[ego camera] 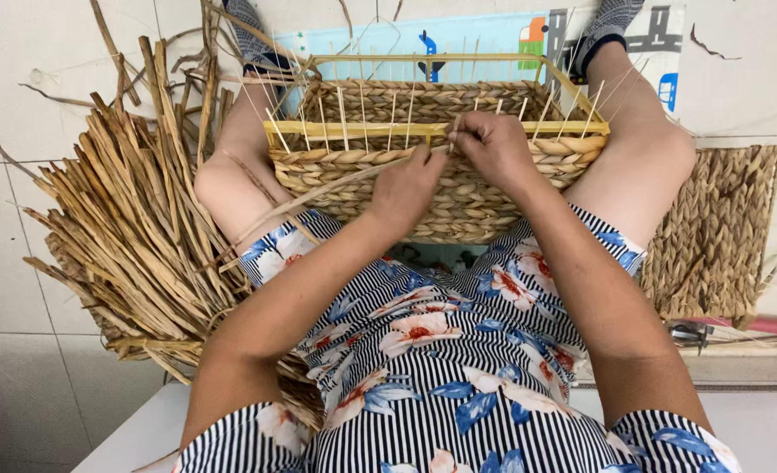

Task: The person weaves dried plant fibers through a rectangular wire frame by hand. They wrap individual strands around the metal frame wires and press them together to form the walls of the basket.

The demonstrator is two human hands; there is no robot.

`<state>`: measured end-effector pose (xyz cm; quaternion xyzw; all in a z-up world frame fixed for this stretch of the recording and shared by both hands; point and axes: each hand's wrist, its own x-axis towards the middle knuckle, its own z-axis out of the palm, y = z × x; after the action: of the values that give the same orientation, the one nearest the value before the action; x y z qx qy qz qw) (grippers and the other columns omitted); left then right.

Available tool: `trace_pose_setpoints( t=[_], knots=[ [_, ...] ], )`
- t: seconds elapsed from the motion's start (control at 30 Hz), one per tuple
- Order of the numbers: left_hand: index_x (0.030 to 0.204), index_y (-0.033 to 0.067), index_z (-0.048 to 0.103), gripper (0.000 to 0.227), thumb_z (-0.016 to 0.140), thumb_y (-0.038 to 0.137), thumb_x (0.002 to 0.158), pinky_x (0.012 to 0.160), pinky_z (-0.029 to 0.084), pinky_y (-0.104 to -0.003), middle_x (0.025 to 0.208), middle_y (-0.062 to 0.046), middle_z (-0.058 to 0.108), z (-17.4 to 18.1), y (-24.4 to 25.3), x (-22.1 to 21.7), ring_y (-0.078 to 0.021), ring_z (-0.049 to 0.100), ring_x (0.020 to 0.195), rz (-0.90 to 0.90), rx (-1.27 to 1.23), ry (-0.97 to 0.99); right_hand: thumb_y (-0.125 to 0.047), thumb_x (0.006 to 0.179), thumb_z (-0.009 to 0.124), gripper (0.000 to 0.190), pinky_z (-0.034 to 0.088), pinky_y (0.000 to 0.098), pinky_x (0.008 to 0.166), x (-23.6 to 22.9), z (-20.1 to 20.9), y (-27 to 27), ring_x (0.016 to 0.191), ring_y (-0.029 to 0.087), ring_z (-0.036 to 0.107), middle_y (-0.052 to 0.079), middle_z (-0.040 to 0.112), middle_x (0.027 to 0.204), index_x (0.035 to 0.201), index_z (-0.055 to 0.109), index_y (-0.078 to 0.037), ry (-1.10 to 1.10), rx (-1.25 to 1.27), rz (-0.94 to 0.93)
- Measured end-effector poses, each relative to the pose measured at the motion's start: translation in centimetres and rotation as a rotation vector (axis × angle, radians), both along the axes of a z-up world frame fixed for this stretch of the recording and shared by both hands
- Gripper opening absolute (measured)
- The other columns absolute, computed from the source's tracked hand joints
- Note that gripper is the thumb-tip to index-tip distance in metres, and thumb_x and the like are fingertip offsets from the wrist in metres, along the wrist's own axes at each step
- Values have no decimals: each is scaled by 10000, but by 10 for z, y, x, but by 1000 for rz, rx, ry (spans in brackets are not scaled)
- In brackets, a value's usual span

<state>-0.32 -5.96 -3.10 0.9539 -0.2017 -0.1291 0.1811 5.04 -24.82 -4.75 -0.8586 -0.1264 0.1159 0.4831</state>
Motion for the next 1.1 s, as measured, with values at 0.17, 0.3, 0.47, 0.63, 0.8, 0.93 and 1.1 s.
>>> trace_pose_setpoints(
  t=[0.17,0.3,0.47,0.63,0.8,0.93,1.1],
  knots=[
    [1302,-65,563,501,666,49,825,504,594,-398,1082,-183,602,16,-2,0,-276,704,802,-143,230,-61,-164,956,748,116,533,375,635,5,2,3,668,225,697,120,734,806,951,750,-47,46,-126,11],
    [1060,24,660,281,726,167,826,629,592,-413,1032,-143,652,12,10,59,-294,700,915,-97,339,100,-133,944,736,94,535,369,641,5,11,3,687,223,699,122,737,829,984,752,-50,-19,-88,8],
    [1002,65,718,119,690,130,906,723,598,-452,1015,-154,709,-6,19,74,-324,725,932,-54,353,228,-156,969,740,157,555,363,655,-1,33,0,747,230,727,115,741,901,1003,679,-16,-51,-79,-94],
    [947,61,709,109,671,115,860,660,581,-466,965,-131,713,1,26,58,-333,722,871,15,205,65,-151,916,785,127,569,421,678,1,40,22,762,310,712,128,731,877,940,737,-36,-260,-219,161],
    [940,82,707,101,647,111,864,688,572,-476,926,-137,714,52,57,47,-329,722,884,-17,190,-87,-120,844,780,155,554,452,714,3,32,26,804,341,699,138,722,886,989,766,-66,-226,-232,279],
    [879,79,699,111,702,190,870,672,541,-510,864,-153,709,117,114,45,-354,699,807,52,181,7,-113,854,790,142,543,463,752,5,29,21,870,352,687,141,709,947,971,735,-54,-181,-225,230],
    [960,63,719,302,704,359,1017,598,553,-414,847,-138,733,182,158,36,-259,711,698,248,453,65,-117,867,789,146,543,444,757,4,29,25,865,324,690,127,699,947,967,703,-56,-67,-253,213]
  ],
)
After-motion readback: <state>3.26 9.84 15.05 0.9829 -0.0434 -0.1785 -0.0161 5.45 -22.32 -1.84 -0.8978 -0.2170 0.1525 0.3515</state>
